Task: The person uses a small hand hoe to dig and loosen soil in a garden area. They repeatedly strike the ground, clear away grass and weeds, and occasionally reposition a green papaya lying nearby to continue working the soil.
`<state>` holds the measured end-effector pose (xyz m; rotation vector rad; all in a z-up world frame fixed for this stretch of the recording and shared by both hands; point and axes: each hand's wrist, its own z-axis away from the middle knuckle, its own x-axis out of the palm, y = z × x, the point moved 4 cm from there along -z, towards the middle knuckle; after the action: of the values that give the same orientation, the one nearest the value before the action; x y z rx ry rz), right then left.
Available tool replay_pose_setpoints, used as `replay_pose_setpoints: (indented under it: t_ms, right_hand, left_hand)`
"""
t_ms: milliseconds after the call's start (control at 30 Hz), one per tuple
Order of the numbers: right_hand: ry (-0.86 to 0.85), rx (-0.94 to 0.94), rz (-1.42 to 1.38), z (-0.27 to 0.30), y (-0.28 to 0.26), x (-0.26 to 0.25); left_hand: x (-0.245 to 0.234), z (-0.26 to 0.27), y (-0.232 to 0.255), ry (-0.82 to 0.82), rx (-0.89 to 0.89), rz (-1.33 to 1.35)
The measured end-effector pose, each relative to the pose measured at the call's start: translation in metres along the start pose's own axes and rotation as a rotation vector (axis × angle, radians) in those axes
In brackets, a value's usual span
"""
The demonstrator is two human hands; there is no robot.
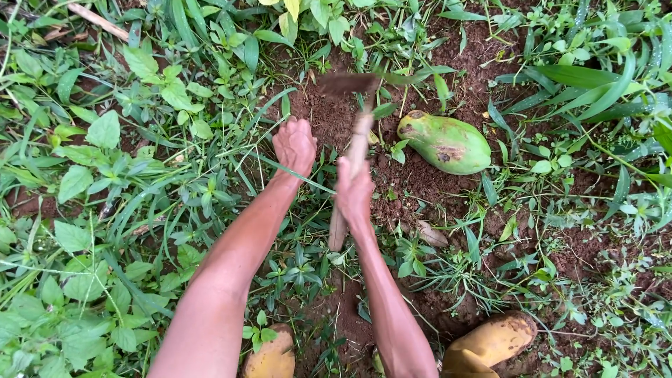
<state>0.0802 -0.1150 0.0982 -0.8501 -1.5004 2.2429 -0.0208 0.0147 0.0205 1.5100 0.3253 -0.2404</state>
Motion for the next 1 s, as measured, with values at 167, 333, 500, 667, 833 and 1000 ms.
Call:
replay_pose_setpoints:
  t_ms: [167, 333, 500, 667, 833, 1000]
  right_hand:
    - [-0.115, 0.082, 0.139, -0.016, 0.039, 0.014]
    - [-0.039, 0.034, 0.080, -0.009, 0.000, 0.007]
    - [0.038, -0.047, -0.002, -0.001, -0.024, 0.013]
    - [-0.141, 0.050, 0.094, -0.017, 0.050, 0.031]
    - [-0.188, 0.226, -0.033, 0.009, 0.060, 0.004]
    - [-0.167, 0.246, -0.059, 0.021, 0.045, -0.012]
  left_hand:
    - [0.007, -0.015, -0.024, 0.016, 0.086, -0.020]
    - [0.014, -0.035, -0.063, 0.048, 0.274, -0.240]
    - [0.021, -0.045, -0.089, 0.060, 0.311, -0.391]
    - [0.002, -0.037, -0.044, 0.038, 0.377, -0.417]
    - [0.006, -0.035, -0.064, -0.027, 0.368, -0.364]
    - [0.017, -0.034, -0.091, -0.123, 0.288, -0.408]
